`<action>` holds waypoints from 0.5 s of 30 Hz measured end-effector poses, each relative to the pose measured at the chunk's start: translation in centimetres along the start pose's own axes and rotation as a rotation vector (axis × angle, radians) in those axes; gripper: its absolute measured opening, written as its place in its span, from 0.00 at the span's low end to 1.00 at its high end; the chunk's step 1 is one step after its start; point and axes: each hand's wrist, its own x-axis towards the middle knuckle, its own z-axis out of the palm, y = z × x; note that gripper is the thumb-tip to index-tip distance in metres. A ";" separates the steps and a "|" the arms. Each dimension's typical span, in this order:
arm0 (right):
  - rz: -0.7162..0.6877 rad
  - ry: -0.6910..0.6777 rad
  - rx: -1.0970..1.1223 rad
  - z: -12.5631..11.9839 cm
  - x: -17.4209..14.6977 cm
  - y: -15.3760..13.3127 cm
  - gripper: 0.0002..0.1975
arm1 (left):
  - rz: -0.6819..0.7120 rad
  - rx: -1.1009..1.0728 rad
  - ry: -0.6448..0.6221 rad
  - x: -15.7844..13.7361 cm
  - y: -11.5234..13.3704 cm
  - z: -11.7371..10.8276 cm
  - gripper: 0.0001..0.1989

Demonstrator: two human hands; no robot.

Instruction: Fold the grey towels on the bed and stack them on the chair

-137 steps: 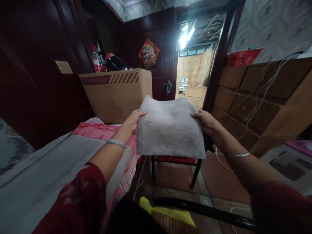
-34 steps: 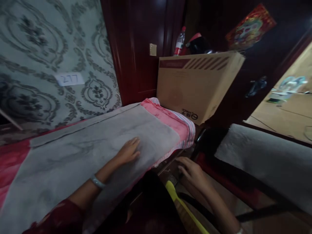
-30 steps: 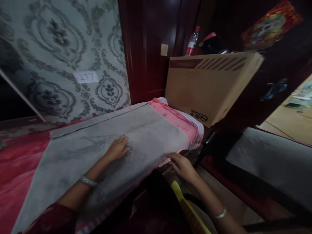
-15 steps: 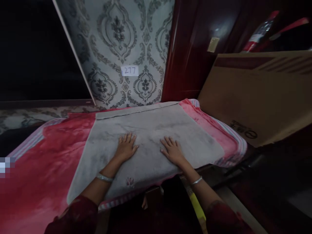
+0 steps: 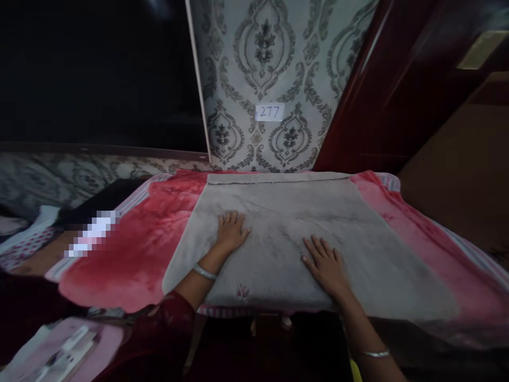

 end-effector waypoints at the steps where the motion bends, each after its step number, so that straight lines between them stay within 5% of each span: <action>1: -0.006 0.003 -0.008 0.1 0.0 0.1 0.30 | -0.045 0.010 -0.004 -0.1 -0.8 -0.2 0.32; 9: -0.035 0.031 -0.023 0.9 -0.1 0.5 0.31 | -0.360 0.070 0.010 -2.3 -7.4 -1.9 0.35; 15: -0.040 0.059 -0.003 1.6 0.0 0.8 0.32 | -0.466 0.083 0.044 -3.2 -8.3 -2.0 0.38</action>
